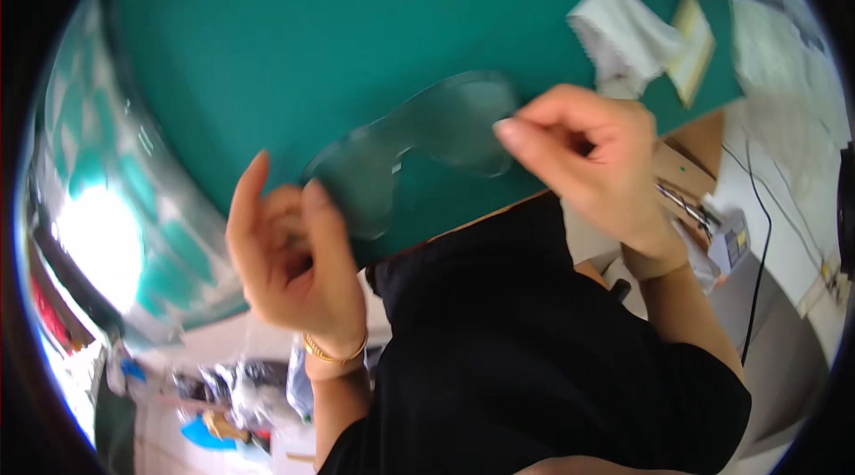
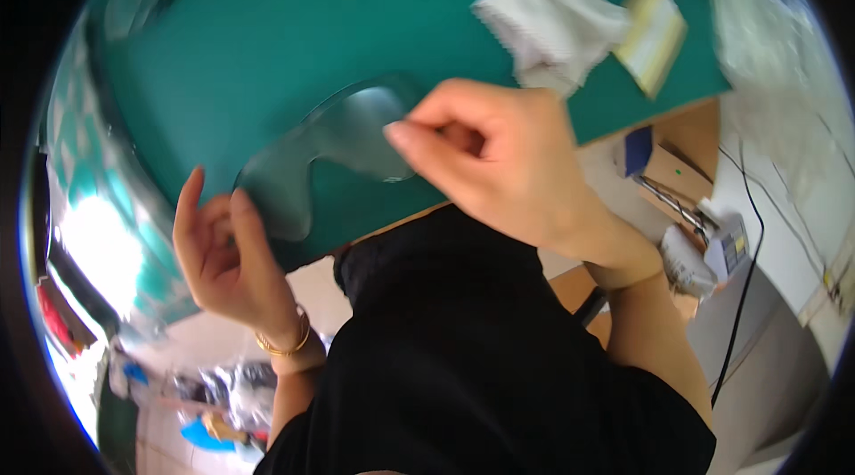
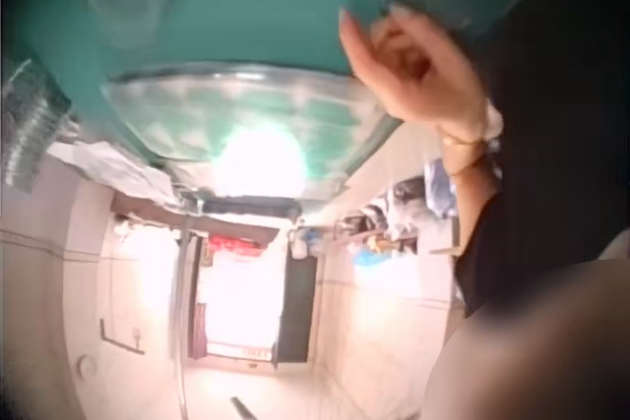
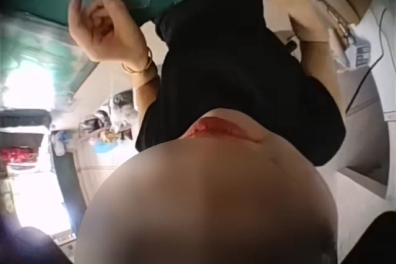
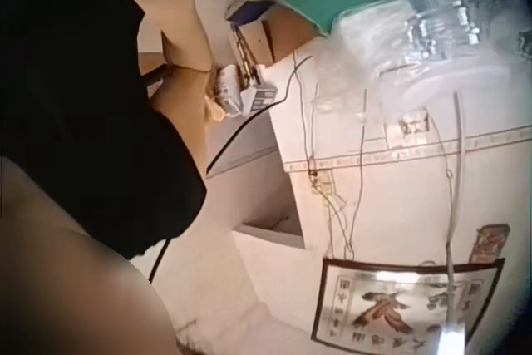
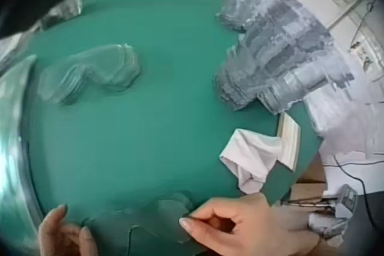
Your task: The recorder is wiping individual plastic safety glasses lenses with a cloth and then packaging them into plastic bags at a green workbench.
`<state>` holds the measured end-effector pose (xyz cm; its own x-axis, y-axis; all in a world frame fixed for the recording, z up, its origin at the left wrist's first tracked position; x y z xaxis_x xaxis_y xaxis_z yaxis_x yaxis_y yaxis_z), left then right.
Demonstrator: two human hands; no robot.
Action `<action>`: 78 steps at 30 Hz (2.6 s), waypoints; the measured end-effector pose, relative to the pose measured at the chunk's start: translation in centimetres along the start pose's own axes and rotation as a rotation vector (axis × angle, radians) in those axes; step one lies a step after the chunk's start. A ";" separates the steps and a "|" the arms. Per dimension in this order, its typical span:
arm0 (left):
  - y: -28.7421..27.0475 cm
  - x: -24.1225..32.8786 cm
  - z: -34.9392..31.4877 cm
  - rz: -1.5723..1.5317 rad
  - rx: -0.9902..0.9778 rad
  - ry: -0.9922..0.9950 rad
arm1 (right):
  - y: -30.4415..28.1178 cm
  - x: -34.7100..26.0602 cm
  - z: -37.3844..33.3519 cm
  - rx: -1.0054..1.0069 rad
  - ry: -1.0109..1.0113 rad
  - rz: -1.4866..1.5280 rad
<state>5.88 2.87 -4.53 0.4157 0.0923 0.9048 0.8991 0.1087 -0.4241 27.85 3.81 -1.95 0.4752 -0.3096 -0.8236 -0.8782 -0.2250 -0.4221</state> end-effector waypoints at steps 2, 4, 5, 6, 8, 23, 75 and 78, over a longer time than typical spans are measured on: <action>-0.8 0.1 -0.2 0.071 0.042 -0.042 | 0.0 -0.3 0.2 -0.046 -0.009 0.019; -0.9 -0.2 -0.6 0.107 0.086 -0.067 | -1.3 0.0 -0.5 0.195 -0.064 -0.065; -0.9 0.5 -0.4 0.083 0.071 -0.049 | -2.7 -0.1 -1.2 0.366 -0.038 -0.080; -0.6 0.4 -0.5 0.048 0.076 -0.051 | -4.2 0.5 -1.4 0.556 0.018 -0.059; -0.1 0.2 -0.5 0.002 0.087 -0.031 | -8.0 3.6 -1.6 0.808 0.072 -0.444; 0.0 0.2 0.1 -0.057 0.058 0.039 | -12.2 3.7 -5.9 1.014 0.121 -0.147; -1.2 0.0 -0.1 -0.043 -0.040 -0.004 | 4.6 -3.3 0.9 0.021 -0.192 -0.165; -1.6 -0.1 -0.2 -0.057 -0.061 -0.036 | 5.4 -3.1 0.8 0.002 -0.179 -0.184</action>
<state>4.46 2.51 -3.93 0.3591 0.1230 0.9252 0.9284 0.0548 -0.3676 21.60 4.33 -2.02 0.6102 -0.0947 -0.7866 -0.7778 -0.2607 -0.5720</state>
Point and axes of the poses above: each hand's wrist, its own z-axis towards the middle knuckle, its own y-axis out of the palm, x = y × z, the point moved 1 cm from there along z, towards the middle knuckle, and after that the axes turned 6 degrees about -x, right-handed, at the moved point
